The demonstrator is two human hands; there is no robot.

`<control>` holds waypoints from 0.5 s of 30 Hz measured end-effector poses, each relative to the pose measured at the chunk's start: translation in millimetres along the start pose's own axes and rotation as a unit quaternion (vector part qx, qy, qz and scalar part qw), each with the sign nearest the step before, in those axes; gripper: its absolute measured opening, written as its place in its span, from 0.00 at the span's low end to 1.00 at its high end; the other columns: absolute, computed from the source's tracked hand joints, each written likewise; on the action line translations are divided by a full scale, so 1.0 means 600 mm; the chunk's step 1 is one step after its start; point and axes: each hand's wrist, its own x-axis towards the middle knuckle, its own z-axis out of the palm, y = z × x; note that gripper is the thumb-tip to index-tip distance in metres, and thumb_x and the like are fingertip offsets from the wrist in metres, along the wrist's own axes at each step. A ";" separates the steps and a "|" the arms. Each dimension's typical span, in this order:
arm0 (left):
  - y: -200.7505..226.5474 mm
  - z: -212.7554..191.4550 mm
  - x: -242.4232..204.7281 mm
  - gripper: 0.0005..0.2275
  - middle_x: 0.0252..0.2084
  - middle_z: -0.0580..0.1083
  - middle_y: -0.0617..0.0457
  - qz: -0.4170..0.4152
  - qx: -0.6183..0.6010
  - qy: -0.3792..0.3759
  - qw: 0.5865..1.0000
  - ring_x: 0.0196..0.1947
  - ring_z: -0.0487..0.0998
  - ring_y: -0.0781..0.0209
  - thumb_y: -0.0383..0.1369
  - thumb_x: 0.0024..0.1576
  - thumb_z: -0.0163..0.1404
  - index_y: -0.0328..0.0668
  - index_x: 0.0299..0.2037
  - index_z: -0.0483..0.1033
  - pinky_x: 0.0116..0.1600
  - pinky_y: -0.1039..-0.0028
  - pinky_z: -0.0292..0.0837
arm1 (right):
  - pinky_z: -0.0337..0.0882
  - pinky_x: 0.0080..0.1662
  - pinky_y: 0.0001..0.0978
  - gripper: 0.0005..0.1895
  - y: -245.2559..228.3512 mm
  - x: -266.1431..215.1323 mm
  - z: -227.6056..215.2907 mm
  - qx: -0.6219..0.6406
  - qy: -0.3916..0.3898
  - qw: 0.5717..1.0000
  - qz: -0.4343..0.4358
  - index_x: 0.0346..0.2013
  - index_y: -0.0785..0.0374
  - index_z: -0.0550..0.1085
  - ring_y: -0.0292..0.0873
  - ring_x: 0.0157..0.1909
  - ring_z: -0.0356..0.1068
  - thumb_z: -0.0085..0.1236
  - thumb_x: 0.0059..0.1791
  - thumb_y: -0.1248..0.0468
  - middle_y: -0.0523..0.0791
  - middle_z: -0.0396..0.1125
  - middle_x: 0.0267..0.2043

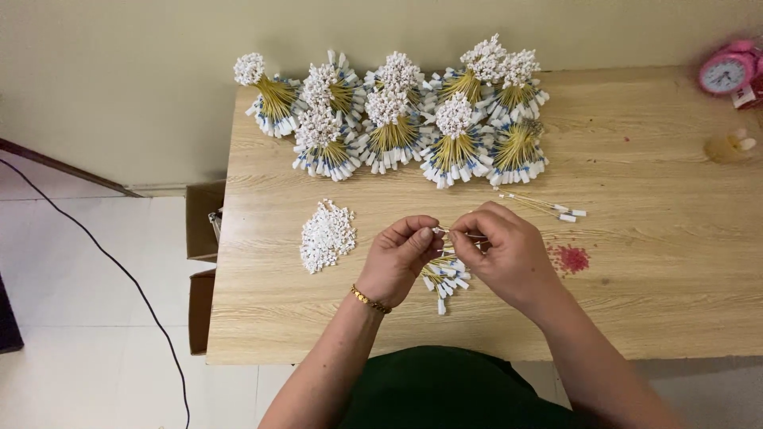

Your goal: Assembling small white caps onto the ends of yellow wires at a workbench

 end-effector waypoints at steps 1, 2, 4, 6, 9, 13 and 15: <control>0.000 0.001 0.000 0.08 0.36 0.77 0.45 0.001 0.000 0.000 1.000 0.36 0.81 0.57 0.25 0.57 0.51 0.32 0.45 0.74 0.44 0.72 0.79 | 0.69 0.30 0.25 0.02 -0.001 -0.001 -0.002 -0.001 0.000 1.000 -0.001 0.27 0.60 0.76 0.40 0.25 0.68 0.62 0.44 0.68 0.45 0.65 0.23; 0.000 0.002 0.000 0.08 0.36 0.77 0.45 0.000 -0.003 -0.002 1.000 0.36 0.81 0.58 0.25 0.57 0.51 0.32 0.45 0.74 0.44 0.73 0.79 | 0.69 0.30 0.26 0.02 -0.003 -0.001 -0.004 0.007 -0.005 1.000 0.011 0.27 0.60 0.76 0.40 0.25 0.68 0.62 0.44 0.68 0.45 0.64 0.23; -0.001 0.002 0.000 0.07 0.36 0.77 0.45 0.000 -0.004 -0.004 1.000 0.36 0.81 0.58 0.25 0.57 0.51 0.32 0.45 0.74 0.44 0.73 0.79 | 0.69 0.29 0.27 0.03 -0.002 0.000 -0.004 0.015 -0.011 1.000 0.022 0.27 0.61 0.76 0.40 0.24 0.67 0.62 0.44 0.68 0.45 0.64 0.23; -0.005 0.001 0.002 0.07 0.37 0.77 0.46 0.002 -0.002 -0.005 1.000 0.37 0.81 0.60 0.25 0.58 0.51 0.33 0.45 0.74 0.44 0.75 0.79 | 0.68 0.29 0.30 0.03 0.003 0.000 -0.003 0.037 -0.025 0.998 0.040 0.26 0.63 0.75 0.42 0.24 0.65 0.61 0.44 0.68 0.48 0.63 0.22; -0.009 -0.001 0.002 0.07 0.37 0.77 0.45 0.003 -0.003 -0.004 1.000 0.37 0.81 0.58 0.25 0.58 0.51 0.33 0.45 0.74 0.45 0.74 0.79 | 0.69 0.30 0.31 0.03 0.002 0.001 -0.002 0.019 -0.030 0.998 0.053 0.27 0.62 0.75 0.43 0.24 0.67 0.61 0.44 0.67 0.48 0.64 0.22; -0.006 0.000 -0.001 0.07 0.37 0.76 0.47 0.002 0.002 -0.002 1.000 0.38 0.81 0.59 0.25 0.58 0.51 0.33 0.44 0.75 0.46 0.75 0.78 | 0.69 0.31 0.28 0.03 -0.001 0.001 -0.002 0.033 -0.027 0.996 0.073 0.26 0.63 0.75 0.40 0.25 0.66 0.59 0.45 0.67 0.48 0.63 0.22; -0.005 0.000 0.000 0.07 0.37 0.76 0.46 0.008 0.003 0.000 1.000 0.38 0.81 0.59 0.24 0.58 0.50 0.32 0.44 0.74 0.46 0.74 0.78 | 0.70 0.31 0.31 0.03 0.004 0.003 -0.001 0.021 -0.035 0.997 0.069 0.27 0.64 0.75 0.44 0.25 0.68 0.59 0.44 0.68 0.50 0.63 0.22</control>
